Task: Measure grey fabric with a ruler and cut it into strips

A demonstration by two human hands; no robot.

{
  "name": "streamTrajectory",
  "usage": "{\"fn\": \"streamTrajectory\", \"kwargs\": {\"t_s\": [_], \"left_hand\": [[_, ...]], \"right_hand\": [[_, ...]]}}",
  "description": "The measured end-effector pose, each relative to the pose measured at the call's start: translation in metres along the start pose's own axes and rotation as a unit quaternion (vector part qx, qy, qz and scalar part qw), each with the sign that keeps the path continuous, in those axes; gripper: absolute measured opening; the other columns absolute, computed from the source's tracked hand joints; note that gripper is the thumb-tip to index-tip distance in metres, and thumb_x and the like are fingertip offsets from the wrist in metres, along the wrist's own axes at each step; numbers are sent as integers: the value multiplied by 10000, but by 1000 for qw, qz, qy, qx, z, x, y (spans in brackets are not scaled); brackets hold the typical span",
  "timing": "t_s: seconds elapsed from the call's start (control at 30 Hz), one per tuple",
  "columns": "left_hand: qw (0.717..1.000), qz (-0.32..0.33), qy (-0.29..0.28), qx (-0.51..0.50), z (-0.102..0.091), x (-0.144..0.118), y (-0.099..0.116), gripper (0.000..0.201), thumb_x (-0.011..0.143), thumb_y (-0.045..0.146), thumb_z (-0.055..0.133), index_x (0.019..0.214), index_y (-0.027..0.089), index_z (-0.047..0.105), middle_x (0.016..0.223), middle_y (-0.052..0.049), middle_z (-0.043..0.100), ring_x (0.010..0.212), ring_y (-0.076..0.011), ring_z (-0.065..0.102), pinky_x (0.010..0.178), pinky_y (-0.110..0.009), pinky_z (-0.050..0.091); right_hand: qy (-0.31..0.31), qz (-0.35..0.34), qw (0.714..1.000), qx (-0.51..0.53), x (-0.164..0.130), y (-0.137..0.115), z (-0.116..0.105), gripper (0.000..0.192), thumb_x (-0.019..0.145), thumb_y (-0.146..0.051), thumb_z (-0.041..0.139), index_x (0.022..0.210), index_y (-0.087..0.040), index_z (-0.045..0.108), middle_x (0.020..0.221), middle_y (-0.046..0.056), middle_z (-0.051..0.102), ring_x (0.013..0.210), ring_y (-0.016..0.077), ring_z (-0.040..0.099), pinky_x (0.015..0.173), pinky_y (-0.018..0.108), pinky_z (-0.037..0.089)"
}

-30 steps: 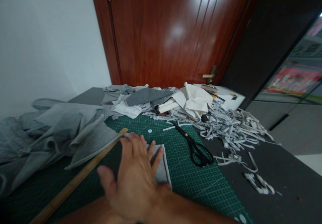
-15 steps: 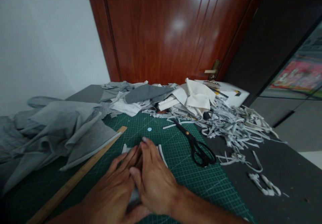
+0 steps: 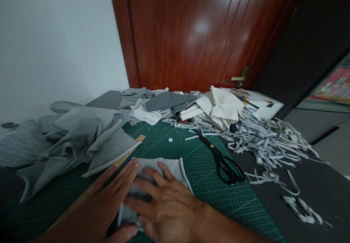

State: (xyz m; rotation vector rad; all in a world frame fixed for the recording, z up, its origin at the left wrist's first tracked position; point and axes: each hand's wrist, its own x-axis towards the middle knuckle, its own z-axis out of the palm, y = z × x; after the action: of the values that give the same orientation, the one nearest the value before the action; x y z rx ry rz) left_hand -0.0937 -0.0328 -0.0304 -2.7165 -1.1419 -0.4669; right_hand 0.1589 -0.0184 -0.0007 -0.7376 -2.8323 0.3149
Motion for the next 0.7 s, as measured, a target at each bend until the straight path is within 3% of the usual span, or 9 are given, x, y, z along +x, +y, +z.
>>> {"fn": "streamTrajectory", "kwargs": {"t_s": [0.1, 0.2, 0.27, 0.37, 0.5, 0.6, 0.7], "left_hand": [[999, -18, -4, -42, -2, -9, -9, 1037, 899, 377, 704, 1724, 224, 95, 1720, -117, 374, 1562, -330, 393, 1216, -477, 431], [996, -71, 35, -44, 4, -19, -25, 676, 999, 298, 555, 1649, 318, 369, 1674, -64, 472, 1499, -297, 491, 1159, -463, 492], [991, -117, 63, -27, 9, -23, -38, 476, 1011, 252, 477, 1461, 322, 617, 1579, -60, 584, 1409, -303, 585, 1094, -478, 539], [992, -120, 35, -32, 7, -23, -51, 411, 966, 207, 502, 1286, 324, 732, 1521, -53, 615, 1329, -302, 643, 1055, -430, 569], [989, -130, -1, -66, -5, -14, -56, 497, 850, 144, 521, 1289, 283, 709, 1481, -74, 599, 1170, -282, 716, 988, -379, 601], [977, -195, -49, -76, -6, -11, -58, 619, 826, 161, 474, 1423, 280, 588, 1426, -69, 606, 1073, -278, 746, 888, -392, 623], [964, -256, -61, -45, 2, -12, -64, 720, 788, 179, 453, 1505, 239, 480, 1432, -91, 610, 1136, -314, 728, 964, -461, 586]], "right_hand": [[-28, -20, 999, 6, 2, 3, -2, 530, 1056, -404, 554, 1579, -331, 502, 1744, 47, 372, 1644, 342, 186, 1280, 720, 45], [-43, -17, 999, 22, 4, 6, 1, 575, 1057, -430, 552, 1618, -367, 439, 1774, 52, 287, 1641, 388, 174, 1242, 785, 39], [-47, -10, 998, 32, 4, 7, 3, 584, 1055, -435, 562, 1621, -387, 430, 1781, 50, 256, 1639, 403, 170, 1231, 802, 39], [-55, 0, 998, 40, 3, 5, 3, 558, 1068, -448, 541, 1614, -382, 444, 1784, 44, 239, 1650, 376, 124, 1248, 771, 3], [-47, 10, 998, 47, 1, 1, -2, 513, 1094, -450, 505, 1601, -377, 464, 1781, 22, 248, 1656, 338, 115, 1274, 721, -26], [-43, 14, 998, 46, 0, 1, -3, 511, 1095, -456, 509, 1599, -380, 466, 1783, 7, 238, 1653, 343, 123, 1276, 714, -34], [-49, 6, 998, 47, 0, 3, -3, 528, 1095, -489, 494, 1609, -371, 452, 1786, 12, 222, 1654, 345, 106, 1275, 707, -57]]}}
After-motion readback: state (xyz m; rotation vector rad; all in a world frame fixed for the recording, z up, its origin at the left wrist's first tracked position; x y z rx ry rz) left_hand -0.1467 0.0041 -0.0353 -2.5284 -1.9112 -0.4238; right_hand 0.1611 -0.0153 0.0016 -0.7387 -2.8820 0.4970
